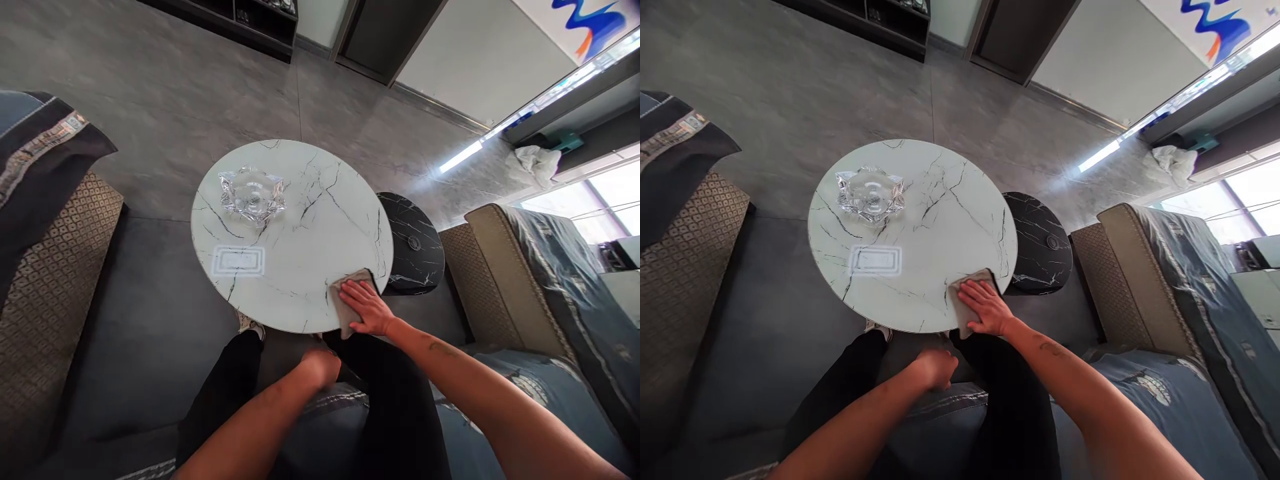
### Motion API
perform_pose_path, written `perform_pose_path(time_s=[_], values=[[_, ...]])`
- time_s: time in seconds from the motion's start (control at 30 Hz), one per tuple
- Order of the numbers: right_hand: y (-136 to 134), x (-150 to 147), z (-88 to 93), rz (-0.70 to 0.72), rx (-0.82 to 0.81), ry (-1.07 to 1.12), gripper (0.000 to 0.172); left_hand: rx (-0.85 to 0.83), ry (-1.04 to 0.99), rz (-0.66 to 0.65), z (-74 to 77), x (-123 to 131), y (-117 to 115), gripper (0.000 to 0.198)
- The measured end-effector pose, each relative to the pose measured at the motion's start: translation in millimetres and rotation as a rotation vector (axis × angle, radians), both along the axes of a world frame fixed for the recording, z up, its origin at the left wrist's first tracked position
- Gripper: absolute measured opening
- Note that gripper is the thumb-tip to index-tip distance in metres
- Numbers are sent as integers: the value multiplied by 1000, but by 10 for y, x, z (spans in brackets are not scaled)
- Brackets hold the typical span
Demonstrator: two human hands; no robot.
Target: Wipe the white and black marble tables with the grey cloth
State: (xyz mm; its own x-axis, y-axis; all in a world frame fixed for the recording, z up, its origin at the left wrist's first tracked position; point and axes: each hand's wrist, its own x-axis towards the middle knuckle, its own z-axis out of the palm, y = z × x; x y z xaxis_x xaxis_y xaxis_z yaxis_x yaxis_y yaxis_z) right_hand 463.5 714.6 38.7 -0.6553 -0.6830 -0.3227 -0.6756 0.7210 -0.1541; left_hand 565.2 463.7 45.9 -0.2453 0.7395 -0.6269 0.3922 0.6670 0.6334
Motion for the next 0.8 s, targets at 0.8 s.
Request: perform_pose_path(time_s=[0.8], values=[[-1356,213,-54,94,11,170,84,92,-70,175,-38,31,365,49]])
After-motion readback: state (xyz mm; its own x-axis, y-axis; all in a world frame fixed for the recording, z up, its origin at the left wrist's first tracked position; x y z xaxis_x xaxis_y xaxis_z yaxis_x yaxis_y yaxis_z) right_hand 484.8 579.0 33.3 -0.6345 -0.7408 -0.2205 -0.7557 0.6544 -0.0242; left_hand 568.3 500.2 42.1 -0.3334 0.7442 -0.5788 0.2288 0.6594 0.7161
